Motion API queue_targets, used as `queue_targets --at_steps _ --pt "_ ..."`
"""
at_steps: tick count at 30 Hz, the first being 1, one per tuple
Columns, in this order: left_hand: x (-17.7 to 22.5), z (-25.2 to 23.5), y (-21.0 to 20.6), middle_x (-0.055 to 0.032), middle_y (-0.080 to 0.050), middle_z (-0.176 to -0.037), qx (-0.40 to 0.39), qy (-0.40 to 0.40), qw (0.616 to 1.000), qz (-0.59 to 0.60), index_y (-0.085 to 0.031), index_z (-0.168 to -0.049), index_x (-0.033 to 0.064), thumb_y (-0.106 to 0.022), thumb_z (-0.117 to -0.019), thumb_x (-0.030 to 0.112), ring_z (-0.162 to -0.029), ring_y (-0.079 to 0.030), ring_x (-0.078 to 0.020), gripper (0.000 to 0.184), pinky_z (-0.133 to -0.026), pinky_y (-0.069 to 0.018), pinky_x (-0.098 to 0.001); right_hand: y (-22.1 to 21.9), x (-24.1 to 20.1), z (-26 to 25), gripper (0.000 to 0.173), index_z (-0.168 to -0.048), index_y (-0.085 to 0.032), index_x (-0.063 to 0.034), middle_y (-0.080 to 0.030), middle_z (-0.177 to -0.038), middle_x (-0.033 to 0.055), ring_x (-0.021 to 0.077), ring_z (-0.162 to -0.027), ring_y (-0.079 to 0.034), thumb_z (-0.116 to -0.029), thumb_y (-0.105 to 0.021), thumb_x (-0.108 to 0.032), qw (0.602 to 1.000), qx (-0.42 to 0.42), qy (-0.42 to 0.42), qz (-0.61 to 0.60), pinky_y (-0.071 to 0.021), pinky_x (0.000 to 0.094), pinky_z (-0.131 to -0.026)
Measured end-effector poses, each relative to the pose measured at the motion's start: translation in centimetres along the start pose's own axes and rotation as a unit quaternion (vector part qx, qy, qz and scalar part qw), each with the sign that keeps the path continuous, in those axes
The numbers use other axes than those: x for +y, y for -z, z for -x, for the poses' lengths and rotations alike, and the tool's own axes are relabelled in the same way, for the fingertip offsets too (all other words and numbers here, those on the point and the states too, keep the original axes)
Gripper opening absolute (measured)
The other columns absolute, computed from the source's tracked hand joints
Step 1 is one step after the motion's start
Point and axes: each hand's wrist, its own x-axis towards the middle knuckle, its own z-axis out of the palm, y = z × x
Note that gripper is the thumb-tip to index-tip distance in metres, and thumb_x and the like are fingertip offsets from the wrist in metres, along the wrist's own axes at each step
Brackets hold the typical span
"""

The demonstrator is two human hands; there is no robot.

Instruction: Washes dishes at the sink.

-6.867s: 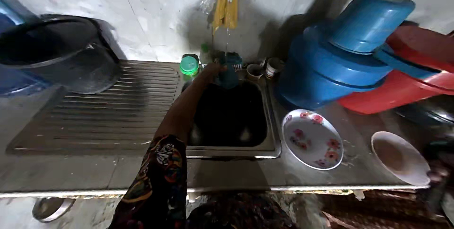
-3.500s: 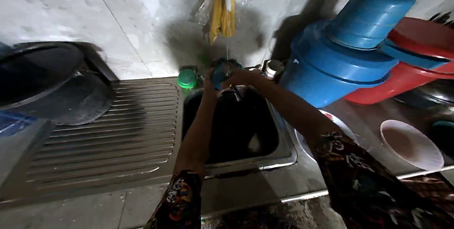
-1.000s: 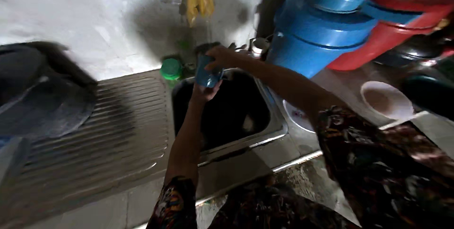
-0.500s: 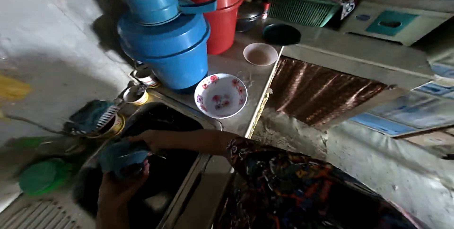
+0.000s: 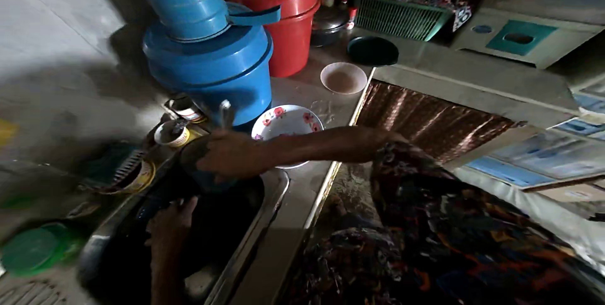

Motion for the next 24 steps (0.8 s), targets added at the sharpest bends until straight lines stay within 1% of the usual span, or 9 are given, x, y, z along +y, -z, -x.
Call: queue_targets --at_steps 2,5,6,8,10,13,17,20,24 --pt "4.4 -0.2 1.3 -0.0357 -0.059 -0.130 -0.001 -0.060 0.997 0.041 -0.062 -0.132 -0.0041 -0.051 -0.1057 0.046 -0.129 -0.049 -0.0566 0.058 -0.103 -0.0323 -0.0781 3.1 3.7 4.0 0.031 -0.122 -0.071 -0.0028 -0.074 -0.112 0.0155 0.0347 -0.113 -0.066 -0.0956 -0.072 -0.020 0.999 0.028 -0.028 0.015 -0.0374 0.0536 -0.111" --pt "12.0 -0.2 2.2 -0.0326 -0.063 -0.121 0.011 -0.171 0.979 0.115 -0.062 -0.129 -0.0067 -0.050 -0.1084 0.033 -0.114 -0.061 -0.0467 0.046 -0.099 -0.0455 -0.0648 7.1 10.7 10.5 0.030 -0.119 -0.071 -0.0019 -0.072 -0.118 0.0164 0.0342 -0.112 -0.067 -0.0954 -0.070 -0.021 0.992 0.074 -0.082 0.068 -0.0427 0.0547 -0.105" --pt "14.7 -0.4 2.1 -0.0309 -0.065 -0.121 0.015 -0.204 0.970 0.130 -0.062 -0.128 -0.0070 -0.050 -0.1084 0.029 -0.113 -0.063 -0.0436 0.043 -0.099 -0.0473 -0.0624 8.1 13.4 12.6 0.033 -0.121 -0.069 0.0001 -0.071 -0.120 0.0191 0.0370 -0.113 -0.066 -0.0956 -0.070 -0.021 0.987 0.077 -0.116 0.083 -0.0420 0.0573 -0.105" --pt "20.4 -1.1 1.5 -0.0284 -0.066 -0.123 0.005 -0.248 0.957 0.153 -0.063 -0.129 -0.0061 -0.053 -0.1076 0.024 -0.114 -0.065 -0.0407 0.038 -0.100 -0.0477 -0.0607 10.0 19.0 16.8 0.039 -0.131 -0.064 0.0014 -0.066 -0.127 0.0237 0.0427 -0.122 -0.060 -0.0996 -0.066 -0.021 0.972 0.043 -0.211 0.094 -0.0347 0.0611 -0.112" --pt "26.2 -2.5 0.3 -0.0238 -0.066 -0.124 -0.049 -0.268 0.949 0.157 -0.062 -0.132 -0.0007 -0.052 -0.1084 0.026 -0.112 -0.066 -0.0368 0.036 -0.098 -0.0511 -0.0584 10.7 25.4 21.0 0.039 -0.129 -0.064 0.0014 -0.066 -0.126 0.0254 0.0460 -0.122 -0.060 -0.0969 -0.069 -0.020 0.949 0.051 -0.290 0.115 -0.0352 0.0647 -0.111" --pt "34.6 -5.0 -2.9 -0.0214 -0.067 -0.116 -0.143 -0.248 0.937 0.199 -0.059 -0.133 0.0047 -0.052 -0.1086 0.030 -0.092 -0.067 -0.0313 0.036 -0.079 -0.0556 -0.0501 10.8 34.4 26.9 0.040 -0.128 -0.063 0.0052 -0.064 -0.127 0.0302 0.0507 -0.122 -0.058 -0.0968 -0.069 -0.019 0.905 0.036 -0.406 0.123 -0.0338 0.0706 -0.109" --pt "43.5 -9.6 -9.0 -0.0231 -0.065 -0.121 -0.247 -0.165 0.930 0.217 -0.053 -0.141 0.0051 -0.052 -0.1083 0.032 -0.094 -0.070 -0.0323 0.043 -0.080 -0.0589 -0.0481 8.6 45.0 33.5 0.043 -0.130 -0.061 0.0060 -0.063 -0.127 0.0322 0.0522 -0.122 -0.057 -0.0978 -0.068 -0.022 0.847 0.001 -0.517 0.129 -0.0328 0.0721 -0.108" --pt "47.1 -12.1 -13.7 -0.0234 -0.066 -0.115 -0.257 -0.124 0.931 0.228 -0.052 -0.139 0.0027 -0.054 -0.1074 0.034 -0.083 -0.070 -0.0291 0.045 -0.073 -0.0594 -0.0440 7.0 49.6 36.6 0.044 -0.132 -0.060 0.0051 -0.062 -0.130 0.0330 0.0534 -0.125 -0.055 -0.0972 -0.068 -0.020 0.819 -0.001 -0.564 0.105 -0.0333 0.0720 -0.109" --pt "50.1 -13.7 -17.6 -0.0209 -0.066 -0.105 -0.240 -0.039 0.936 0.256 -0.050 -0.140 0.0001 -0.055 -0.1067 0.037 -0.075 -0.068 -0.0244 0.049 -0.071 -0.0598 -0.0400 5.2 53.6 38.5 0.044 -0.132 -0.059 0.0067 -0.059 -0.134 0.0322 0.0527 -0.128 -0.053 -0.0954 -0.069 -0.016 0.799 -0.007 -0.593 0.100 -0.0343 0.0713 -0.109"
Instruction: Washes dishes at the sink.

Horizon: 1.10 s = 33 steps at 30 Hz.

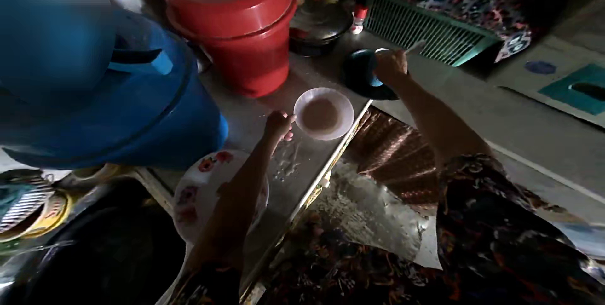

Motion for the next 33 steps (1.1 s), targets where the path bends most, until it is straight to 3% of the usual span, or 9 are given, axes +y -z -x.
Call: queue_targets --at_steps 7,10,13,17,22,28,30,31,33 --pt "0.3 -3.2 -3.4 -0.0194 -0.066 -0.092 0.009 0.048 0.995 0.082 -0.057 -0.123 -0.0062 -0.062 -0.1015 0.017 -0.065 -0.066 -0.0204 0.032 -0.064 -0.0593 -0.0345 -0.7 1.2 -2.8 0.049 -0.139 -0.052 0.0081 -0.055 -0.137 0.0353 0.0535 -0.133 -0.048 -0.0938 -0.066 -0.004 0.999 0.034 0.007 0.016 -0.0307 0.0675 -0.115" --pt "0.4 -2.4 -2.7 -0.0175 -0.070 -0.087 0.001 0.032 0.997 0.072 -0.058 -0.118 -0.0082 -0.054 -0.0987 0.005 -0.064 -0.068 -0.0194 0.024 -0.064 -0.0596 -0.0334 -0.1 0.8 -3.0 0.059 -0.151 -0.047 -0.0051 -0.044 -0.151 0.0339 0.0556 -0.147 -0.029 -0.0954 -0.068 -0.012 0.994 0.081 0.069 -0.027 -0.0161 0.0698 -0.122" --pt "-0.2 0.1 0.2 -0.0118 -0.068 -0.081 -0.018 0.000 0.996 0.090 -0.058 -0.116 -0.0076 -0.049 -0.1033 0.007 -0.063 -0.067 -0.0146 0.022 -0.064 -0.0593 -0.0303 -0.2 -1.8 -0.1 0.049 -0.146 -0.052 -0.0012 -0.049 -0.149 0.0296 0.0514 -0.144 -0.038 -0.1032 -0.060 -0.025 0.976 0.126 0.168 -0.065 -0.0282 0.0658 -0.118" --pt "-1.9 6.1 6.1 -0.0064 -0.067 -0.080 -0.012 0.003 0.993 0.113 -0.060 -0.117 -0.0024 -0.049 -0.1061 0.012 -0.060 -0.064 -0.0106 0.022 -0.058 -0.0566 -0.0263 -3.3 -5.4 4.7 0.057 -0.155 -0.041 -0.0021 -0.039 -0.160 0.0230 0.0433 -0.148 -0.037 -0.1078 -0.052 -0.032 0.961 -0.032 0.231 -0.147 -0.0344 0.0640 -0.116" --pt "-6.1 16.2 13.2 -0.0007 -0.063 -0.076 0.087 0.013 0.992 0.092 -0.063 -0.102 0.0044 -0.050 -0.1059 0.018 -0.060 -0.059 -0.0069 0.019 -0.055 -0.0531 -0.0228 -11.5 -8.2 5.0 0.076 -0.159 -0.035 -0.0070 -0.027 -0.165 0.0255 0.0491 -0.154 -0.017 -0.1018 -0.051 -0.054 0.969 -0.020 0.190 -0.157 -0.0095 0.0727 -0.120" --pt "-15.4 25.9 18.3 -0.0042 -0.066 -0.103 0.250 -0.043 0.962 0.101 -0.064 -0.119 0.0070 -0.055 -0.1033 0.026 -0.086 -0.063 -0.0102 0.026 -0.078 -0.0564 -0.0350 -3.0 -22.6 16.8 0.068 -0.164 -0.020 -0.0047 -0.007 -0.170 0.0249 0.0406 -0.159 -0.001 -0.1107 -0.039 -0.042 0.937 -0.203 0.282 -0.033 -0.0005 0.0570 -0.127" --pt "-18.3 27.9 19.8 -0.0069 -0.066 -0.109 0.274 -0.053 0.954 0.111 -0.061 -0.124 0.0054 -0.053 -0.1032 0.023 -0.092 -0.064 -0.0125 0.029 -0.083 -0.0562 -0.0375 -9.6 -24.9 18.2 0.055 -0.145 -0.051 0.0079 -0.044 -0.151 0.0359 0.0499 -0.148 -0.032 -0.1085 -0.041 -0.032 0.883 0.055 0.417 -0.209 -0.0104 0.0589 -0.126" --pt "-19.8 28.7 20.5 -0.0059 -0.066 -0.107 0.285 -0.054 0.949 0.126 -0.061 -0.124 0.0060 -0.053 -0.1031 0.023 -0.090 -0.064 -0.0118 0.029 -0.082 -0.0568 -0.0367 -5.1 -26.2 19.1 0.052 -0.156 -0.036 0.0011 -0.028 -0.165 0.0248 0.0362 -0.157 -0.017 -0.1121 -0.038 -0.026 0.896 -0.156 0.385 -0.157 -0.0075 0.0481 -0.129" --pt "-22.8 30.2 21.6 -0.0066 -0.067 -0.101 0.305 -0.063 0.939 0.145 -0.061 -0.121 0.0020 -0.051 -0.1033 0.019 -0.085 -0.065 -0.0121 0.026 -0.077 -0.0580 -0.0351 -1.4 -28.7 19.6 0.041 -0.150 -0.045 0.0005 -0.044 -0.158 0.0154 0.0213 -0.146 -0.040 -0.1108 -0.042 -0.011 0.881 -0.323 0.217 -0.270 -0.0293 0.0370 -0.122"
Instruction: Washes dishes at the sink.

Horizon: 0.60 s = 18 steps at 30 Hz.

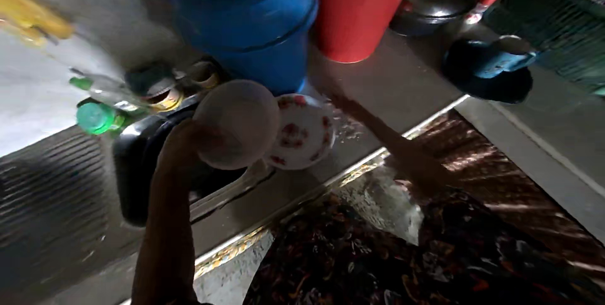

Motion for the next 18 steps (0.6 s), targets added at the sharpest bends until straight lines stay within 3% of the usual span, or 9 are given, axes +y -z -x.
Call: queue_targets --at_steps 1,3,5,6,8,10,12,15,18 --pt "-1.0 0.3 1.2 -0.0071 -0.067 -0.099 0.021 0.007 1.000 0.007 -0.060 -0.120 0.0000 -0.050 -0.1028 0.018 -0.084 -0.066 -0.0126 0.027 -0.077 -0.0589 -0.0355 0.0 0.0 -0.5 0.036 -0.143 -0.053 0.0031 -0.054 -0.146 0.0203 0.0282 -0.134 -0.051 -0.1107 -0.043 -0.011 0.996 0.030 -0.030 -0.074 -0.0373 0.0445 -0.114" --pt "-3.3 0.9 4.1 -0.0139 -0.066 -0.105 0.074 0.051 0.996 0.028 -0.058 -0.126 -0.0040 -0.049 -0.1047 0.019 -0.089 -0.065 -0.0180 0.032 -0.082 -0.0579 -0.0408 -0.2 3.2 -3.2 0.035 -0.137 -0.061 -0.0032 -0.063 -0.136 0.0193 0.0325 -0.124 -0.062 -0.1102 -0.047 -0.019 0.992 0.104 0.060 -0.037 -0.0466 0.0511 -0.108" --pt "-6.2 1.2 7.2 -0.0167 -0.064 -0.109 0.128 0.094 0.985 0.062 -0.055 -0.128 -0.0044 -0.045 -0.1062 0.019 -0.091 -0.063 -0.0208 0.034 -0.083 -0.0562 -0.0426 0.7 4.0 -4.8 0.038 -0.142 -0.058 -0.0043 -0.062 -0.139 0.0207 0.0375 -0.127 -0.061 -0.1084 -0.052 -0.021 0.976 0.152 0.149 0.039 -0.0462 0.0568 -0.109" --pt "-7.7 1.1 8.9 -0.0190 -0.063 -0.115 0.154 0.115 0.978 0.077 -0.052 -0.133 -0.0033 -0.043 -0.1079 0.023 -0.096 -0.063 -0.0235 0.037 -0.086 -0.0558 -0.0449 0.9 2.6 -4.1 0.037 -0.140 -0.059 -0.0031 -0.063 -0.135 0.0234 0.0420 -0.123 -0.062 -0.1077 -0.054 -0.021 0.968 0.172 0.172 0.055 -0.0466 0.0623 -0.105" --pt "-10.6 0.5 11.9 -0.0245 -0.060 -0.126 0.202 0.141 0.963 0.109 -0.047 -0.142 -0.0018 -0.043 -0.1098 0.027 -0.107 -0.063 -0.0307 0.043 -0.092 -0.0540 -0.0509 -0.1 -2.4 -1.6 0.032 -0.131 -0.064 0.0003 -0.067 -0.124 0.0268 0.0469 -0.111 -0.065 -0.1071 -0.056 -0.019 0.954 0.209 0.199 0.086 -0.0483 0.0675 -0.096" --pt "-13.3 -0.6 13.9 -0.0265 -0.057 -0.133 0.229 0.144 0.949 0.162 -0.044 -0.147 -0.0003 -0.041 -0.1110 0.027 -0.113 -0.063 -0.0343 0.045 -0.094 -0.0547 -0.0527 -2.7 -8.3 0.4 0.030 -0.126 -0.067 0.0029 -0.068 -0.120 0.0277 0.0469 -0.108 -0.067 -0.1069 -0.056 -0.017 0.939 0.220 0.234 0.126 -0.0490 0.0667 -0.095" --pt "-14.8 -1.9 15.2 -0.0264 -0.056 -0.134 0.235 0.133 0.939 0.212 -0.041 -0.150 0.0034 -0.039 -0.1117 0.026 -0.110 -0.065 -0.0350 0.044 -0.090 -0.0571 -0.0531 -6.6 -13.5 0.8 0.028 -0.124 -0.067 0.0045 -0.069 -0.119 0.0270 0.0439 -0.108 -0.068 -0.1064 -0.056 -0.014 0.931 0.184 0.284 0.139 -0.0512 0.0622 -0.096" --pt "-15.0 -3.2 15.4 -0.0250 -0.056 -0.134 0.233 0.133 0.929 0.255 -0.038 -0.152 0.0099 -0.039 -0.1115 0.026 -0.103 -0.066 -0.0347 0.044 -0.084 -0.0582 -0.0522 -13.3 -20.7 -1.2 0.030 -0.129 -0.064 0.0062 -0.067 -0.126 0.0272 0.0424 -0.115 -0.066 -0.1060 -0.056 -0.011 0.917 0.094 0.359 0.145 -0.0500 0.0564 -0.103" --pt "-15.4 -5.0 14.8 -0.0264 -0.054 -0.141 0.223 0.122 0.926 0.279 -0.039 -0.153 0.0075 -0.037 -0.1124 0.033 -0.117 -0.062 -0.0404 0.048 -0.093 -0.0540 -0.0601 -19.6 -26.6 -5.8 0.036 -0.134 -0.062 0.0040 -0.064 -0.134 0.0248 0.0401 -0.126 -0.061 -0.1075 -0.053 -0.019 0.881 0.024 0.433 0.193 -0.0457 0.0543 -0.110"
